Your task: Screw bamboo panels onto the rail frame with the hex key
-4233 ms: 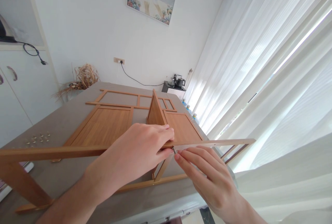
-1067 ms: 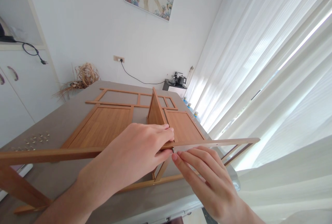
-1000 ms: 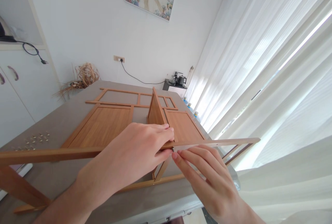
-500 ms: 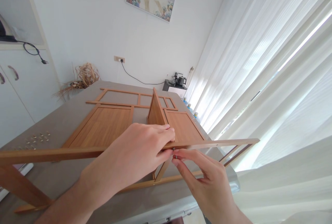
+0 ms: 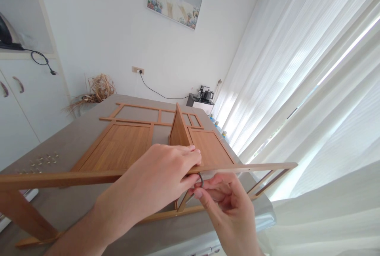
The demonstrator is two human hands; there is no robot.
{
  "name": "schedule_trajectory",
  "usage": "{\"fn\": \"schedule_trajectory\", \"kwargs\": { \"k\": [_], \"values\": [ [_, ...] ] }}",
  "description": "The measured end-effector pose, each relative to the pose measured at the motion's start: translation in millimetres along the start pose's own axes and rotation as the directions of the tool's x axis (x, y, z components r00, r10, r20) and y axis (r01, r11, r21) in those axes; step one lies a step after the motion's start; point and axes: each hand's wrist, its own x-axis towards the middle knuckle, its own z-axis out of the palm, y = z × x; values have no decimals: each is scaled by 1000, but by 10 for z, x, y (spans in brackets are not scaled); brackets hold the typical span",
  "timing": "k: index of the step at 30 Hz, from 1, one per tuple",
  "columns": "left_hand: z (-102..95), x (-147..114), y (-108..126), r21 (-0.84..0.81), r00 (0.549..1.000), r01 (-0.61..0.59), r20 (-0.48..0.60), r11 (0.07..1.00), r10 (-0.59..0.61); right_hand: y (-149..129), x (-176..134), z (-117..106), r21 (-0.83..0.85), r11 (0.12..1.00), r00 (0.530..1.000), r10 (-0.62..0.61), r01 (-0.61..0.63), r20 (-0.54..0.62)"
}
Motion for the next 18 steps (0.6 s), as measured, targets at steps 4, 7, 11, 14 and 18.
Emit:
{"fn": "schedule_trajectory", "kwargs": {
  "k": [4,7,11,14,18],
  "values": [
    [-10,4,12,-5,1000,2,3,1000,-2,39,-28,-89,-292,888,932,-360,354,36],
    [-9,2,12,-15,1000,-4,0,1000,4,-44,51,-217,-403,725,828,-511,559,230],
    [1,1,7,-11,1000,-3,-17,1000,3,-163,188,-348,-428,572,713,-603,699,358],
    [13,2,4,6,1000,-8,-28,1000,8,-139,228,-407,-464,474,657,-621,749,427],
    [21,3,3,18,999,-5,-44,1000,6,-61,215,-456,-485,366,598,-612,794,517]
  ]
}}
